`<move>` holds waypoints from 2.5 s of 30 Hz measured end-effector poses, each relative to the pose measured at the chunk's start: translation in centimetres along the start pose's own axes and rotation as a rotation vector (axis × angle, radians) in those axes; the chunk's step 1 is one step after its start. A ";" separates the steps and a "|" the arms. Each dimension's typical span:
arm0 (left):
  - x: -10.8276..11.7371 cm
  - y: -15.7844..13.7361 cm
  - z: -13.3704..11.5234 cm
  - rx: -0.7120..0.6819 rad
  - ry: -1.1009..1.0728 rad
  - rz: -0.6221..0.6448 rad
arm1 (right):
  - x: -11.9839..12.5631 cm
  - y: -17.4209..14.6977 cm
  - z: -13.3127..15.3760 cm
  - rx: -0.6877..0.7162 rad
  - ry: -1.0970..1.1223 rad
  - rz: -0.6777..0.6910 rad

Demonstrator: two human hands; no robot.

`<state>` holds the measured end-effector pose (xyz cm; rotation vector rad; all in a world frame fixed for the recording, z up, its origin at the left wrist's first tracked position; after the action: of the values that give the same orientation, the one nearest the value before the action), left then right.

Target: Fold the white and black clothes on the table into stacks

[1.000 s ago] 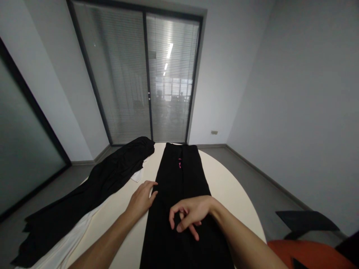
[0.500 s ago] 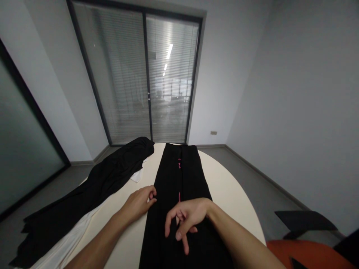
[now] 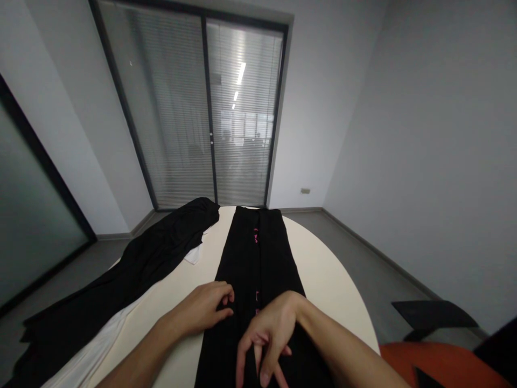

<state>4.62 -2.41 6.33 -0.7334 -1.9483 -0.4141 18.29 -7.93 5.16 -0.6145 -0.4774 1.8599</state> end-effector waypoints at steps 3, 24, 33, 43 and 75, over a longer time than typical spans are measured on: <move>0.0 0.0 0.4 0.021 -0.009 0.011 | -0.1 -0.8 -0.4 -0.055 0.012 -0.061; -1.2 0.4 -3.7 -0.252 -0.069 0.034 | -0.8 1.8 0.0 -0.064 -0.308 -0.212; -1.8 0.4 -5.5 -0.363 0.056 0.010 | -1.3 0.0 0.3 -0.073 -0.094 -0.097; -2.3 0.6 -6.4 -0.424 0.030 -0.023 | 8.7 -10.4 -3.3 0.168 -0.221 -1.534; -10.9 -1.0 -9.9 -0.607 -0.091 0.310 | 10.2 -8.6 -6.4 -0.275 -0.614 -1.546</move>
<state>14.47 -12.23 1.29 -1.4402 -1.7522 -0.8024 25.52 4.85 3.27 0.2420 -1.1779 0.4277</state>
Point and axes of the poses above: each hand's wrist, its own y-axis towards the middle knuckle, its own x-axis out of the back of the hand, z = x × y, the point moved 6 cm from there along y, towards the middle knuckle, and after that the axes turned 5 degrees about -x, right-handed, at the moved point
